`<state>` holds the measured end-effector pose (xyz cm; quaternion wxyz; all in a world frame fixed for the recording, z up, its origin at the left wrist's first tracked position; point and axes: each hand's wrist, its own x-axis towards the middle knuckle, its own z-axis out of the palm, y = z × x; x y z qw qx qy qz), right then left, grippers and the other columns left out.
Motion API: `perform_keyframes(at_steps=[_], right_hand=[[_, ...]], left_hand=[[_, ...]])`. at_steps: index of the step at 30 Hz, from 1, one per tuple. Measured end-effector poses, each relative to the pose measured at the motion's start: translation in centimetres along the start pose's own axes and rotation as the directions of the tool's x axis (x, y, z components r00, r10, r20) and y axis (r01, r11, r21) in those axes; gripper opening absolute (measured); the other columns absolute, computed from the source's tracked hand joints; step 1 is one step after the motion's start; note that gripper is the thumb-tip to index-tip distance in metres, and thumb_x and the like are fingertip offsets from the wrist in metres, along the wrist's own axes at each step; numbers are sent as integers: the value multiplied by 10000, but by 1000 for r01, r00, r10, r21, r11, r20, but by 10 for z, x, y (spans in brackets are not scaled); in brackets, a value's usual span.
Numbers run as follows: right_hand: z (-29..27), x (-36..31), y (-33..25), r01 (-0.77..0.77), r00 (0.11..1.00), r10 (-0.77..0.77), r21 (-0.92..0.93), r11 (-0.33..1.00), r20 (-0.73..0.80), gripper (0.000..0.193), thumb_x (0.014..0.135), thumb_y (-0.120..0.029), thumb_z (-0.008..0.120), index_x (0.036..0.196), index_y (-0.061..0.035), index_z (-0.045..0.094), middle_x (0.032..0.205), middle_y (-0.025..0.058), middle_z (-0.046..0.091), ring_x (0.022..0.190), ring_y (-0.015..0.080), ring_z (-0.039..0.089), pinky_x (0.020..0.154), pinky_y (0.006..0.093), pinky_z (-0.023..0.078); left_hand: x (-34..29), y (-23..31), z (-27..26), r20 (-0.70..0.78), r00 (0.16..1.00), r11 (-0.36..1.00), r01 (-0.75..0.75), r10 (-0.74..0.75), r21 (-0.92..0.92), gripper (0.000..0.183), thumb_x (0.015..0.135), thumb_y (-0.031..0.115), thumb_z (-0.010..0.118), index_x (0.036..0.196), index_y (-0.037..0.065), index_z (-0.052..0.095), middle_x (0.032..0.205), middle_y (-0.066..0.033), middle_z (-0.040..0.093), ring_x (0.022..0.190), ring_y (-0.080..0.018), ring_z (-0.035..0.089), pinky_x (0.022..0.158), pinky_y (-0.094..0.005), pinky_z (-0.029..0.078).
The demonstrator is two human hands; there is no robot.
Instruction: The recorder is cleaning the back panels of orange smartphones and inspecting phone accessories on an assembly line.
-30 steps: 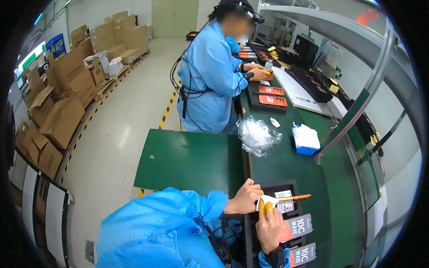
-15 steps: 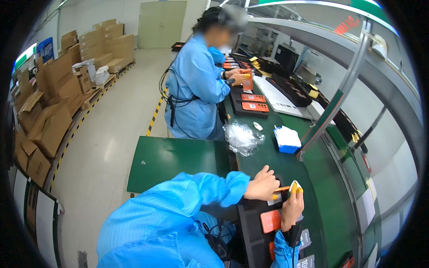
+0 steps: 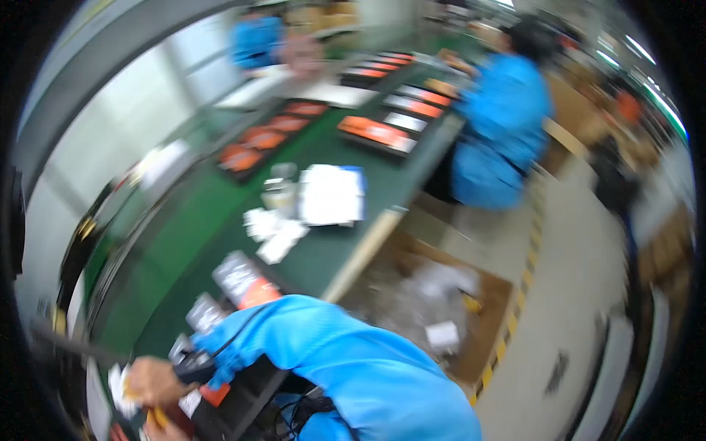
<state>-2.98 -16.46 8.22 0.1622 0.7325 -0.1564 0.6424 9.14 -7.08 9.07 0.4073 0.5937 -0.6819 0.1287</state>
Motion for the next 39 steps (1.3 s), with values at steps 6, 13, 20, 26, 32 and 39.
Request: perform_keyframes(at_steps=[6,13,20,26,32,39], right_hand=[[-69,30,14,33,990,-78,-343,939,-118,194,645,-268,602,615,-76,597,681,36,531,779,239,519,653,380,389],[-99,21,32,-13,991,-34,-346,938,-131,171,643,-206,629,694,-45,603,704,63,537,763,246,519,624,368,388],[-136,18,39,-110,992,85,-307,945,-93,323,681,-172,603,916,50,613,774,84,524,767,243,507,637,351,370],[-139,11,36,-169,984,151,-224,960,-98,337,648,-189,595,874,59,627,699,97,486,718,263,493,572,355,358],[-133,-6,27,-22,1000,23,-159,987,3,197,595,-188,652,552,-37,532,609,82,477,658,278,485,508,370,335],[-144,-6,43,-143,990,138,-171,975,-41,165,547,-144,648,635,-6,625,622,84,490,678,273,509,535,349,347]], left_hand=[[36,34,38,74,997,977,-15,31,-212,380,906,288,554,1103,-29,626,1117,-236,605,985,-348,593,884,-389,459],[39,59,64,55,990,940,-103,128,-325,419,926,323,509,1149,-23,588,1108,-275,574,1053,-380,538,936,-381,425],[37,65,78,-203,979,922,-100,24,-374,388,857,313,645,904,-71,613,911,-266,600,810,-406,578,721,-457,478],[42,59,92,-400,878,893,-378,262,-246,365,848,312,668,799,-48,637,781,-244,604,693,-408,567,626,-464,476],[43,87,90,-513,824,846,-436,239,-306,349,852,294,667,756,-40,638,727,-233,597,663,-397,563,596,-453,463],[31,69,106,-487,871,879,-283,68,-385,390,849,252,681,627,-47,566,598,-185,554,549,-347,500,508,-431,385]])
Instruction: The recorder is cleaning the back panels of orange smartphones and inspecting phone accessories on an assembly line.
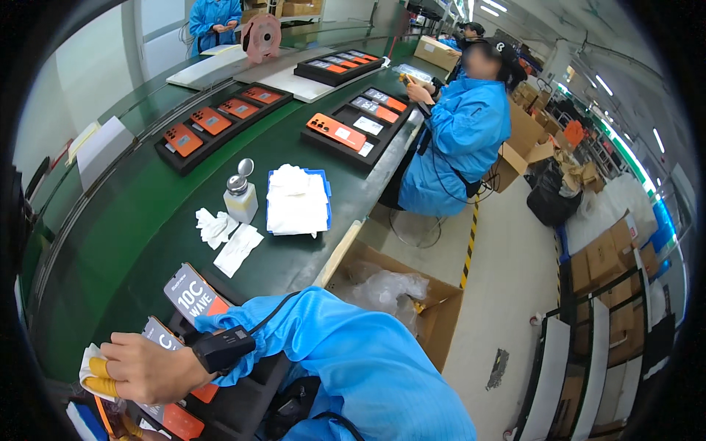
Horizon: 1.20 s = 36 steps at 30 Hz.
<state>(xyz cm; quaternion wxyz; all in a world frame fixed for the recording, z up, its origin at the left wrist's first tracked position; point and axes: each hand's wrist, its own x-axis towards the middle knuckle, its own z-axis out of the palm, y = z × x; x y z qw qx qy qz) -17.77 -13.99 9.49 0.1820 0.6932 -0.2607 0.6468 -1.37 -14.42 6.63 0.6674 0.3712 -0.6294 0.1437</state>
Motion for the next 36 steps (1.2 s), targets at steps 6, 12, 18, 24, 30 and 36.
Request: perform_keyframes(at_steps=[6,12,18,24,30,36], right_hand=[[0,-4,8,-73,995,62,138,988,84,412,677,-142,592,1044,44,618,804,99,552,708,260,495,589,363,371],[-12,-28,10,-691,690,645,563,452,329,436,566,20,600,998,60,648,1061,232,605,917,329,615,770,444,508],[-25,-7,25,-211,969,200,63,976,143,523,572,157,599,1066,-2,670,965,160,598,715,251,600,612,298,495],[-13,-10,28,-187,969,176,51,981,174,514,596,161,585,1071,-18,670,966,153,600,730,253,598,629,294,495],[-8,-20,25,-192,958,170,74,979,230,490,584,129,588,1042,-18,676,963,170,616,757,300,622,651,349,515],[-6,-44,-20,87,914,-238,414,906,329,533,439,-44,636,968,-24,695,947,139,619,626,220,567,482,307,421]], left_hand=[[-26,-30,-37,117,893,901,433,-434,40,375,838,249,697,647,-51,577,580,-184,559,505,-281,443,519,-506,361],[-16,16,-23,853,314,-34,932,-416,-360,237,899,231,596,1030,44,530,899,-54,567,766,-142,551,643,-271,462],[-12,29,-3,932,9,-459,868,-363,-187,307,931,375,516,1007,84,575,805,-32,530,744,-154,443,642,-270,372],[-12,20,-4,961,-27,-482,868,-276,-115,341,922,395,525,1060,89,581,857,-23,543,757,-147,446,675,-267,375],[-19,19,3,950,-64,-516,850,-307,-109,334,937,364,510,1114,88,575,898,-38,560,787,-151,476,692,-266,402],[-33,-35,3,962,261,-764,637,87,-104,365,936,357,505,1130,52,560,1039,-81,622,930,-192,611,796,-335,510]])
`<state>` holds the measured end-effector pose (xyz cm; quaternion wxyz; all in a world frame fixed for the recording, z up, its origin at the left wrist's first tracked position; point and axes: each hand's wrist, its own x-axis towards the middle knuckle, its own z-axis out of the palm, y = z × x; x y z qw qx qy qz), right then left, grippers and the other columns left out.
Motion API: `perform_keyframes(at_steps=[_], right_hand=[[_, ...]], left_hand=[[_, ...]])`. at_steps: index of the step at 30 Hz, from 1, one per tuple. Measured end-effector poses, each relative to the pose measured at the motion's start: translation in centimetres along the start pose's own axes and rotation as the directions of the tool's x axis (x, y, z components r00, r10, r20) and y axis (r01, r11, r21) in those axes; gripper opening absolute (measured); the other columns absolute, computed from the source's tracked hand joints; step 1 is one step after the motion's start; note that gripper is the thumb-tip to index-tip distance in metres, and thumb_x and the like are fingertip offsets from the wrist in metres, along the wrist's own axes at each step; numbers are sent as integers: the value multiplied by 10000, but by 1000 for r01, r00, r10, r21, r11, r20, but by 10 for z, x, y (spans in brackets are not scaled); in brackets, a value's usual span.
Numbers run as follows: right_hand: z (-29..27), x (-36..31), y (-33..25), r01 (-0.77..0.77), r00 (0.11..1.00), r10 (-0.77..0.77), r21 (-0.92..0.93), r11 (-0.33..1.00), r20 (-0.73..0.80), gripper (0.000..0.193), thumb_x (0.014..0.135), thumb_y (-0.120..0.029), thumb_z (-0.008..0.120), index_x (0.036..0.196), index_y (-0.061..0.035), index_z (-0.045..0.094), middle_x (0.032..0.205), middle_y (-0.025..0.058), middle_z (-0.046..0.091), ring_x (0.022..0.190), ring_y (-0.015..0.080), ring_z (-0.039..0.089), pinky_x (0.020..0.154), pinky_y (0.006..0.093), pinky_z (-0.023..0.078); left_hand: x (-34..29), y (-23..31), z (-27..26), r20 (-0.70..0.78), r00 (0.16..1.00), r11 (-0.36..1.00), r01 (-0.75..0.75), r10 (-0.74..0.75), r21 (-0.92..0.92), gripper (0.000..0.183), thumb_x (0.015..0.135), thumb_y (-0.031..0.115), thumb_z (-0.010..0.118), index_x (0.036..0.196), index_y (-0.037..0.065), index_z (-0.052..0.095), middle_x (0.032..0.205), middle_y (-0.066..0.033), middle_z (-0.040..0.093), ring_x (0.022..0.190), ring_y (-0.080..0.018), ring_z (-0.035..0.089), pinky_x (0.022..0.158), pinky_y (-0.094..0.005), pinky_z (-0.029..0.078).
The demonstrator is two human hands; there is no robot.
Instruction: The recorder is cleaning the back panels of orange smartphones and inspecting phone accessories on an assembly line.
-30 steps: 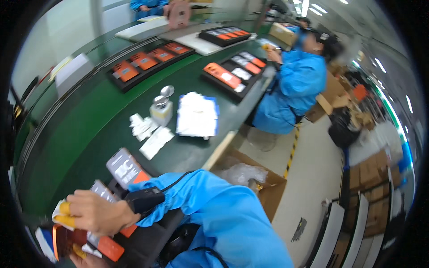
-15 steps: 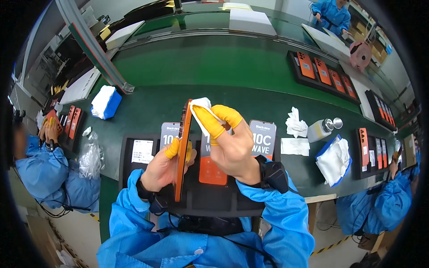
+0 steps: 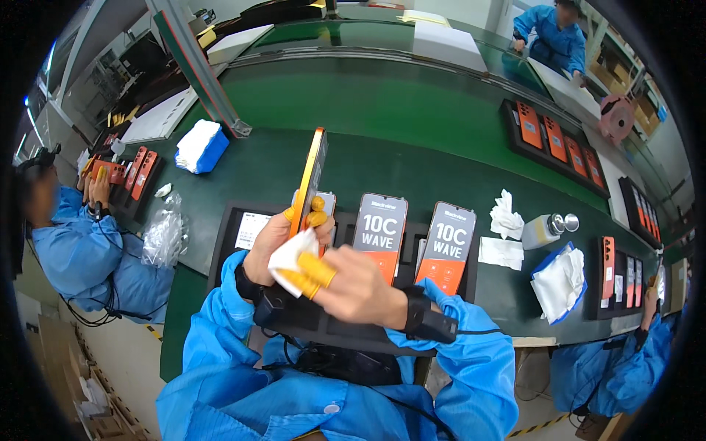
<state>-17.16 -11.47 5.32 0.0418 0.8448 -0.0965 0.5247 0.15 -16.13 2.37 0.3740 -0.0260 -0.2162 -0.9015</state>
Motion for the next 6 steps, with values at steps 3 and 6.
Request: perform_keyframes(at_steps=[3,6], right_hand=[[-9,4,4,37,996,-35,-33,999,82,472,449,-121,623,906,-28,694,942,105,632,623,202,539,478,314,401],[-16,3,20,-64,997,69,-140,988,36,414,457,-115,607,856,-42,693,973,85,639,689,202,549,508,332,417]], left_hand=[[1,-1,-2,63,997,999,-42,41,7,375,940,350,499,1163,51,543,1069,-94,619,952,-196,612,809,-340,510],[2,-14,20,-409,904,961,-9,126,276,419,943,242,503,1332,98,442,1262,-102,531,1197,-234,488,988,-293,420]])
